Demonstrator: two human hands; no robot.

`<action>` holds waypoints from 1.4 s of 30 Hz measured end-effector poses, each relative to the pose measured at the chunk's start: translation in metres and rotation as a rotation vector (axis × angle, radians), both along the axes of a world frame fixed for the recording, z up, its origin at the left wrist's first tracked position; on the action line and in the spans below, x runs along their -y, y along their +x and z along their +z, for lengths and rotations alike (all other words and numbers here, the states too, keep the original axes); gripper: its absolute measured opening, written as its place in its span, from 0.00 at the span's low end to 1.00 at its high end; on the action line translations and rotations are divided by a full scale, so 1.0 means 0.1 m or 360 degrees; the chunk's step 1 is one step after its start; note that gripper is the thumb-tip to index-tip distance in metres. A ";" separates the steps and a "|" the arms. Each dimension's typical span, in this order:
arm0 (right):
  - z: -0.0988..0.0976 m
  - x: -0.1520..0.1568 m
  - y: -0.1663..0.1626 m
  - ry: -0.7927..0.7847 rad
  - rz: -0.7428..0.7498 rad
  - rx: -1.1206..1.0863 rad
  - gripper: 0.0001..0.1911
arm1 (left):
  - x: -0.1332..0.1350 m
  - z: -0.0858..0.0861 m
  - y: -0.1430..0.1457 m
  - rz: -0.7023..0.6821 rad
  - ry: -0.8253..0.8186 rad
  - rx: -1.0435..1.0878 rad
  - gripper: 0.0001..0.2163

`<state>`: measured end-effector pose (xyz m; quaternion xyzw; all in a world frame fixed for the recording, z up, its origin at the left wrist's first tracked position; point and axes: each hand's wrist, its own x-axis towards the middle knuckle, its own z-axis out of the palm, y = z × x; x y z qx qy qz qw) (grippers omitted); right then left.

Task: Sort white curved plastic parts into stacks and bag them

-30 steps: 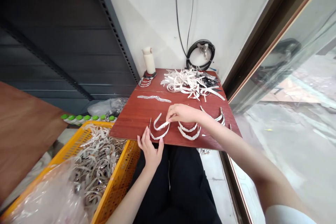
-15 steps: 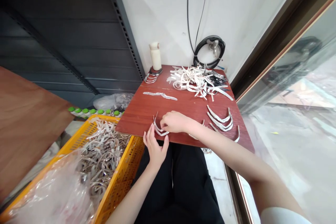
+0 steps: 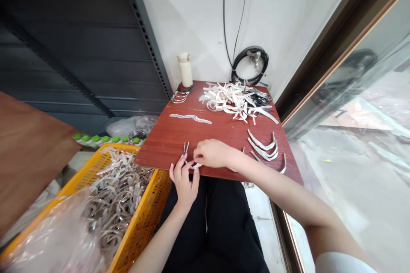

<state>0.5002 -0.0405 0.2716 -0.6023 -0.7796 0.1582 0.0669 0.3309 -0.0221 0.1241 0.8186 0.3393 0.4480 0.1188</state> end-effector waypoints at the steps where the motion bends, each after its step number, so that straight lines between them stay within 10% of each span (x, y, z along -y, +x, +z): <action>1: 0.00 -0.02 0.15 0.0091 -0.0086 -0.0071 0.10 | 0.00 0.00 0.00 0.0003 0.0006 0.0013 0.10; 6: 0.06 -0.03 1.24 0.0776 -0.1108 0.0050 0.13 | -0.01 0.02 0.02 -0.0006 0.0063 0.0037 0.06; 12: 0.02 0.30 2.24 0.0398 -0.2099 0.0373 0.17 | -0.02 0.03 0.03 -0.0009 0.0104 0.0033 0.05; 23: -0.34 0.29 2.45 0.0282 -0.1696 0.0524 0.17 | -0.04 0.02 0.03 0.0017 0.0159 -0.0008 0.07; 31: 0.13 0.36 2.65 0.0274 -0.1441 0.0441 0.06 | -0.05 0.02 0.03 0.0011 0.0171 -0.0011 0.07; 42: 0.68 0.29 1.90 0.0212 -0.1387 -0.1336 0.17 | -0.03 0.04 0.03 0.0010 0.0142 0.0007 0.07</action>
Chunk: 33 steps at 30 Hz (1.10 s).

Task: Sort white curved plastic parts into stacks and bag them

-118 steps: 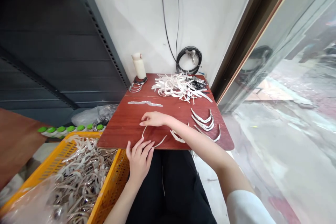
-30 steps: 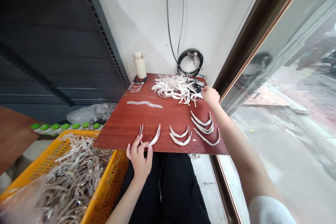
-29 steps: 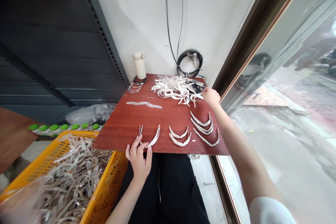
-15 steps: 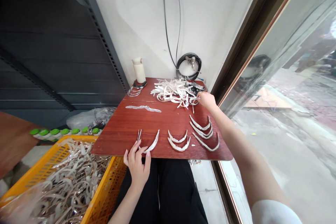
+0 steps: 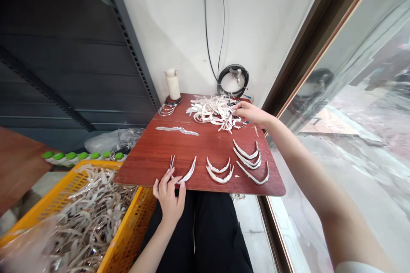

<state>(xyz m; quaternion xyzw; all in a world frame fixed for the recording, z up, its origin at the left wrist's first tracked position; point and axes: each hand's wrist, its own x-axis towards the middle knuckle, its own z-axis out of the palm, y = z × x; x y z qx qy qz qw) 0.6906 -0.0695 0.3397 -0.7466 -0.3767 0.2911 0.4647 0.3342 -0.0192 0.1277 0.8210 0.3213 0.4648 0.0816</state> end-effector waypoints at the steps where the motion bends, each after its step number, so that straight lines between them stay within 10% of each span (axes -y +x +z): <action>1: -0.01 -0.06 -0.18 0.0018 0.0105 -0.0082 0.17 | 0.01 0.01 0.00 -0.0003 -0.0006 -0.0002 0.07; 7: -0.21 -0.35 -1.25 0.0141 0.0765 -0.0101 0.12 | 0.05 0.04 -0.03 -0.0020 -0.0092 -0.0023 0.06; 12: -0.55 -0.50 -1.82 0.0167 0.1022 0.0790 0.07 | 0.06 0.04 -0.06 -0.0025 -0.0158 -0.0078 0.06; 16: -0.78 -0.60 -1.91 -0.0085 0.1110 0.1222 0.09 | 0.06 0.05 -0.06 -0.0029 -0.0160 -0.0054 0.07; 33: -0.92 -0.47 -2.01 -0.0163 0.1064 0.0973 0.04 | 0.03 -0.02 -0.03 0.0059 -0.0035 -0.0111 0.17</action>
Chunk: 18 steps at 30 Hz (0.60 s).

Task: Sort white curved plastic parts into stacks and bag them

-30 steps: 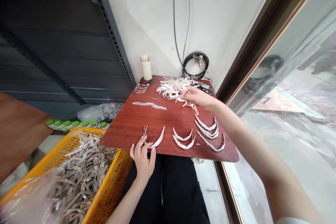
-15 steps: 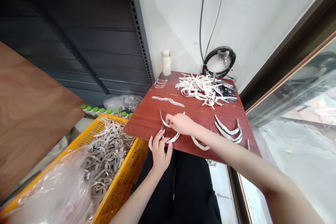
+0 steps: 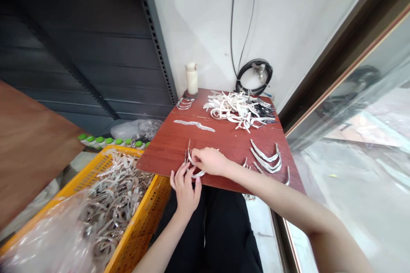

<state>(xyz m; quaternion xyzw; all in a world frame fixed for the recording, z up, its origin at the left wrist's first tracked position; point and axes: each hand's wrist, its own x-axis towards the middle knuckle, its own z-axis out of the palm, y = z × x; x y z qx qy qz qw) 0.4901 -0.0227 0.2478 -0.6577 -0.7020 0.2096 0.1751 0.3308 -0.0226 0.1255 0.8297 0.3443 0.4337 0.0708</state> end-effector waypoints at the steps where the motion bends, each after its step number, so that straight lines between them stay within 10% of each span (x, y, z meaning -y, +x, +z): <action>1: 0.00 0.01 -0.01 0.0009 -0.0032 0.0026 0.03 | -0.01 -0.01 0.01 0.0009 0.0011 -0.0003 0.17; 11: -0.02 0.14 0.14 0.0273 -0.0110 -0.0077 0.07 | -0.03 -0.01 0.03 0.0034 0.0043 -0.0084 0.20; 18: 0.16 0.20 1.75 0.0591 -0.1551 0.0397 0.14 | -0.03 -0.01 0.03 0.0002 -0.0009 -0.0070 0.19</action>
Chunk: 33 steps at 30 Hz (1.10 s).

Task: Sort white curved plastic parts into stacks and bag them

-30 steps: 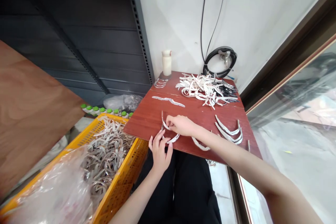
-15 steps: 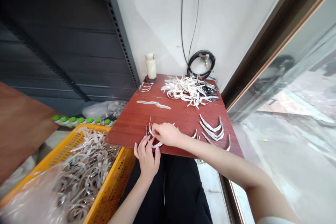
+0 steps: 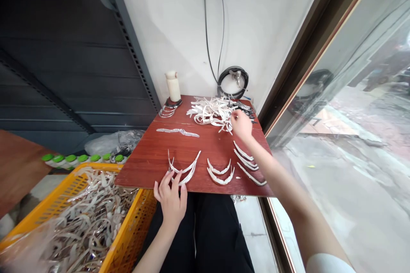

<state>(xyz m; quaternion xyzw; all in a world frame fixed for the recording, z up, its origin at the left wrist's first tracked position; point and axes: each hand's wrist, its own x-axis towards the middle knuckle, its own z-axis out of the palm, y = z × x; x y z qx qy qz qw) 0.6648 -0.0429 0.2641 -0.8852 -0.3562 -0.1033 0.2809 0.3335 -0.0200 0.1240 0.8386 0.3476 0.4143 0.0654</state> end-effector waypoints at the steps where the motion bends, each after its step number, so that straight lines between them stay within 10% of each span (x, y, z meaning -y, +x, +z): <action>1: -0.02 0.03 0.21 -0.0113 -0.0101 0.0021 0.16 | 0.00 0.00 0.00 0.0000 -0.0008 0.0008 0.19; 12: -0.31 0.16 0.75 -0.0203 -0.0043 0.0026 0.12 | 0.00 0.00 0.01 0.0009 -0.0005 0.0012 0.18; 20: -0.12 0.12 0.80 0.0643 -0.0199 -0.0197 0.16 | 0.00 0.00 0.01 0.0016 0.0016 0.0000 0.18; 33: 0.13 -0.11 0.50 0.1470 0.0481 -0.1252 0.18 | 0.00 0.01 0.00 0.0015 0.0000 -0.0024 0.17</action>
